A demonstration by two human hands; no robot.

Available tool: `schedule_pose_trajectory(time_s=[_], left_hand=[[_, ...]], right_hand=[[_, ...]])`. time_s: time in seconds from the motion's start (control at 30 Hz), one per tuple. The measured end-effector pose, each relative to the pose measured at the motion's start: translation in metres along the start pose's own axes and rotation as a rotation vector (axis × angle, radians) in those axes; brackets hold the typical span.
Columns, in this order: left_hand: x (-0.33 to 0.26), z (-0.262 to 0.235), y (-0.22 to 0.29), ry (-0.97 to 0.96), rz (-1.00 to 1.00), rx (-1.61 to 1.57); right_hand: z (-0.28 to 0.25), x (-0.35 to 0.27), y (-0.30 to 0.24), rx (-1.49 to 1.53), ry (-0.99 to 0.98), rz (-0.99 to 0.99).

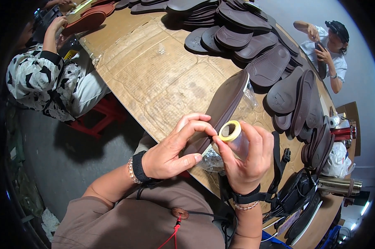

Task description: The recorder prepares shoe insoles by applying a layer of plastic or protective material and smoothing it down by hand at a manufacturing table.

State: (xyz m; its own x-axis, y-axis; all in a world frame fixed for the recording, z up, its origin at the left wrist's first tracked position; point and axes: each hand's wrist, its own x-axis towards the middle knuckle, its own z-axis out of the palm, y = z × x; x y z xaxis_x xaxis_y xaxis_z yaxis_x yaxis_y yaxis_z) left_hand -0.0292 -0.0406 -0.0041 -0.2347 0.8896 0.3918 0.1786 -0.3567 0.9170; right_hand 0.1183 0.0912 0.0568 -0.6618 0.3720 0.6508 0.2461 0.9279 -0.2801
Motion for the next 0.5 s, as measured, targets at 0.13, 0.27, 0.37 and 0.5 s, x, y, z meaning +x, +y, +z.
schedule_pose_trajectory(time_s=[0.13,0.27,0.37,0.5], left_hand=[[0.0,0.0002,-0.0002,0.001,-0.004,-0.002],[0.0001,0.0012,0.0016,0.006,-0.013,-0.004],[-0.0012,0.0011,0.0011,0.01,-0.007,0.006],[-0.0022,0.0024,-0.0014,0.015,0.003,0.019]], right_hand=[[0.0014,-0.0011,-0.0002,0.001,0.0,0.005],[0.0024,-0.0024,0.0008,0.0,0.005,0.004],[0.0029,-0.0029,0.0003,-0.018,0.011,-0.019],[0.0045,-0.0052,0.0008,-0.032,0.028,-0.035]])
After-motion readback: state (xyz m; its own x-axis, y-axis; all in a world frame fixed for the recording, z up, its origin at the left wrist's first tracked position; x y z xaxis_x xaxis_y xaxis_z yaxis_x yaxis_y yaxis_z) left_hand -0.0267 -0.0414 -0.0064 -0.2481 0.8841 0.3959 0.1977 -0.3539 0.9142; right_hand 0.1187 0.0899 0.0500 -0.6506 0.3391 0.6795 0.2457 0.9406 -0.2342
